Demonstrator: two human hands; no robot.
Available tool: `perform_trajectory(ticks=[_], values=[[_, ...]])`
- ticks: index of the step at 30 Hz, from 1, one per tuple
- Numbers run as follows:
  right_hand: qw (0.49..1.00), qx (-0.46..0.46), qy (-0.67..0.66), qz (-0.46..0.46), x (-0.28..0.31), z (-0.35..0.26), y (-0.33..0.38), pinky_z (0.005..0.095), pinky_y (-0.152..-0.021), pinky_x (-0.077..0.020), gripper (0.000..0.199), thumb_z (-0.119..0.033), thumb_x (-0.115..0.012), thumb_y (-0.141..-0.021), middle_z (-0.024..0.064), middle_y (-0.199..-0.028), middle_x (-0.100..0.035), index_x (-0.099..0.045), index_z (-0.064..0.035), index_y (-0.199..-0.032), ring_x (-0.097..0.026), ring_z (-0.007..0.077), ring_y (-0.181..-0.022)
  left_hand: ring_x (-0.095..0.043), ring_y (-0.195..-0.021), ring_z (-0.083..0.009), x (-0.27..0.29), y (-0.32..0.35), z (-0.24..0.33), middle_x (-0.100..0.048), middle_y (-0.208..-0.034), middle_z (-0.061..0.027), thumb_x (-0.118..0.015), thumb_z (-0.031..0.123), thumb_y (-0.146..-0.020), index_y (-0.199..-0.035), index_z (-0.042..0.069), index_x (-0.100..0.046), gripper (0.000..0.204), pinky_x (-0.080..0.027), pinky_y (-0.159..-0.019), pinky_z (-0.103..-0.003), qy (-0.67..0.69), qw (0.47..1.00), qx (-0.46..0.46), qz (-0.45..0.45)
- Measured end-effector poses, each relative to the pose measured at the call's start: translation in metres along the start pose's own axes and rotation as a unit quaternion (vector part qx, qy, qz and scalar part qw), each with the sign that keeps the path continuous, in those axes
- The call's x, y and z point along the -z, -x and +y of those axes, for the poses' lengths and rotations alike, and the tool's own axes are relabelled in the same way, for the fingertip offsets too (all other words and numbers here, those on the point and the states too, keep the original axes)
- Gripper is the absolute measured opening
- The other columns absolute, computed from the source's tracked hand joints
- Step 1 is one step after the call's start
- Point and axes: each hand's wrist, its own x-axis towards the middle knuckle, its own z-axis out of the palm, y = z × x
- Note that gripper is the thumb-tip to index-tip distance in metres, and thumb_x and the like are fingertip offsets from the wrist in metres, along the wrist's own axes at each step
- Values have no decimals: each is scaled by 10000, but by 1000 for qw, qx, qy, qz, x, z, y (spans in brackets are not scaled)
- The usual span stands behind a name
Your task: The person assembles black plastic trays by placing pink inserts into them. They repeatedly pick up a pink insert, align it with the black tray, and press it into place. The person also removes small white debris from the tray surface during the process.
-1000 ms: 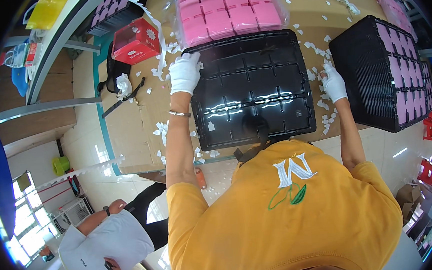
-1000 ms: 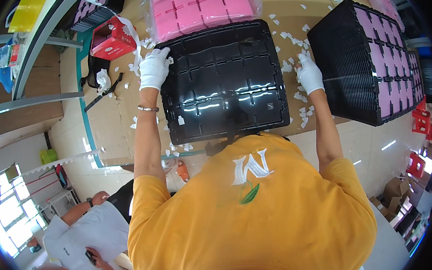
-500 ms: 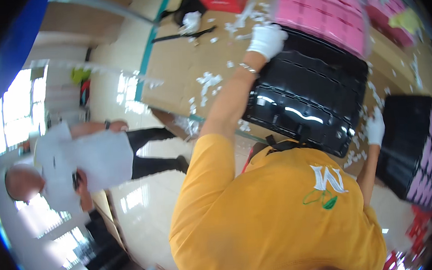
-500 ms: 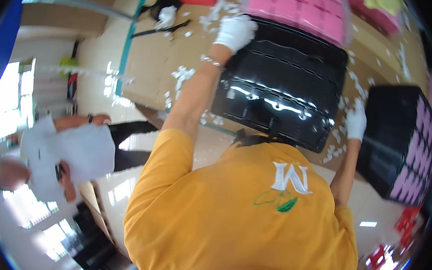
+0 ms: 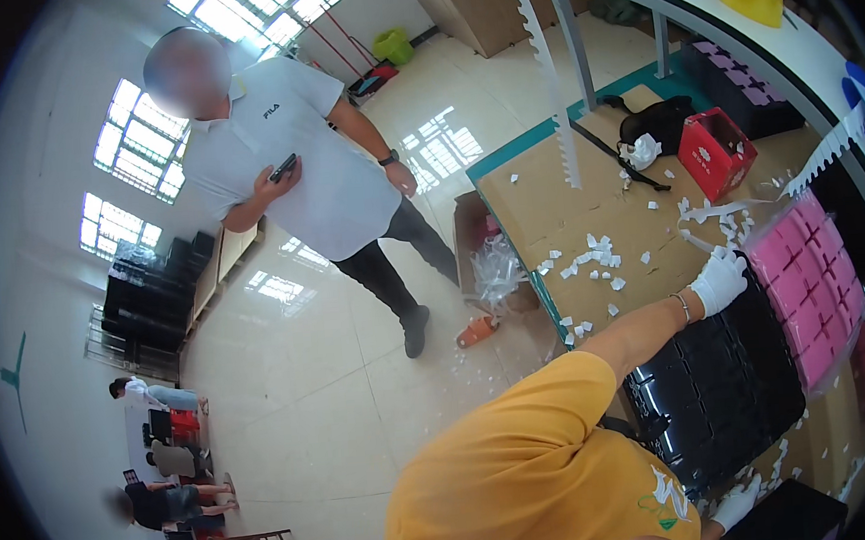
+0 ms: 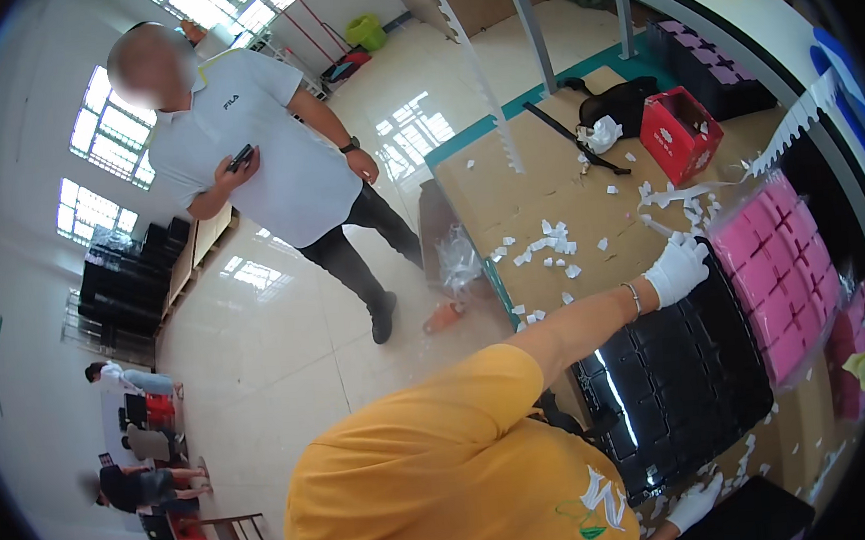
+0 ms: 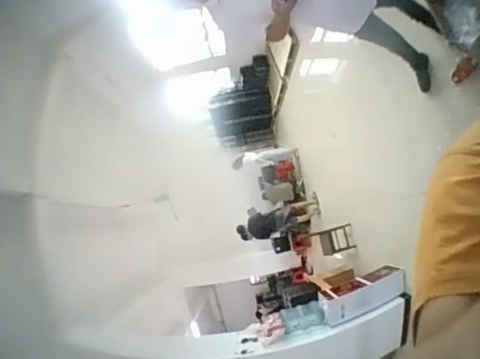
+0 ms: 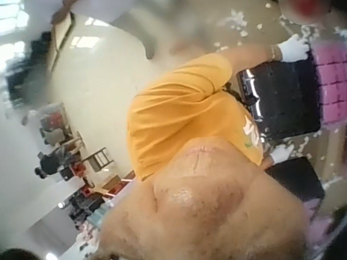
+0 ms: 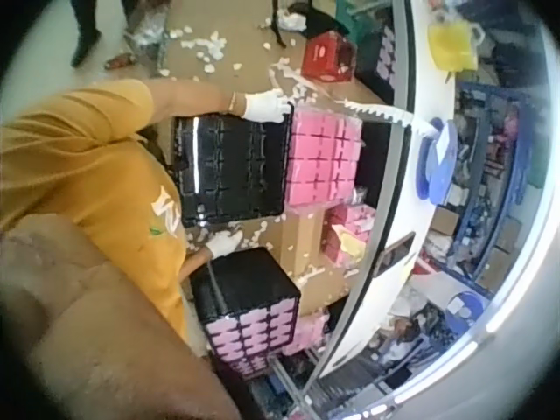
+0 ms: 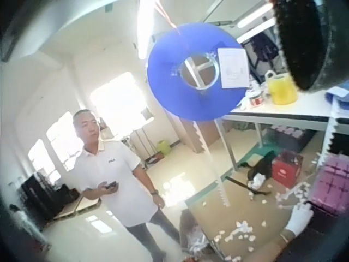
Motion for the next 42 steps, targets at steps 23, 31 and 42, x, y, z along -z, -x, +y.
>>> perform_trajectory(ticks=[23, 31, 42], values=[[997, 41, 19, 57, 30, -52, 30, 362, -855, -483, 268, -124, -556, -913, 163, -1097, -639, -593, -60, -1171, -615, 341, -999, -608, -902, -257, 101, 157, -28, -655, -910, -32, -711, 196, -712, -851, 204, -718, 140, -463, -780, -419, 108, 991, 9, -78], [993, 65, -12, 96, 34, -61, 36, 376, -828, -484, 262, -137, -562, -908, 147, -1079, -641, -598, -97, -1165, -611, 349, -979, -598, -857, -261, 96, 151, -27, -626, -881, -24, -697, 197, -719, -802, 171, -692, 87, -457, -744, -424, 77, 989, -16, -124], [993, 44, 40, 103, 33, -50, 55, 397, -838, -474, 251, -159, -571, -906, 176, -1098, -625, -603, -114, -1152, -598, 361, -986, -577, -892, -280, 93, 148, -29, -617, -967, -45, -663, 157, -749, -878, 144, -671, 130, -440, -762, -443, 43, 989, -82, -118]])
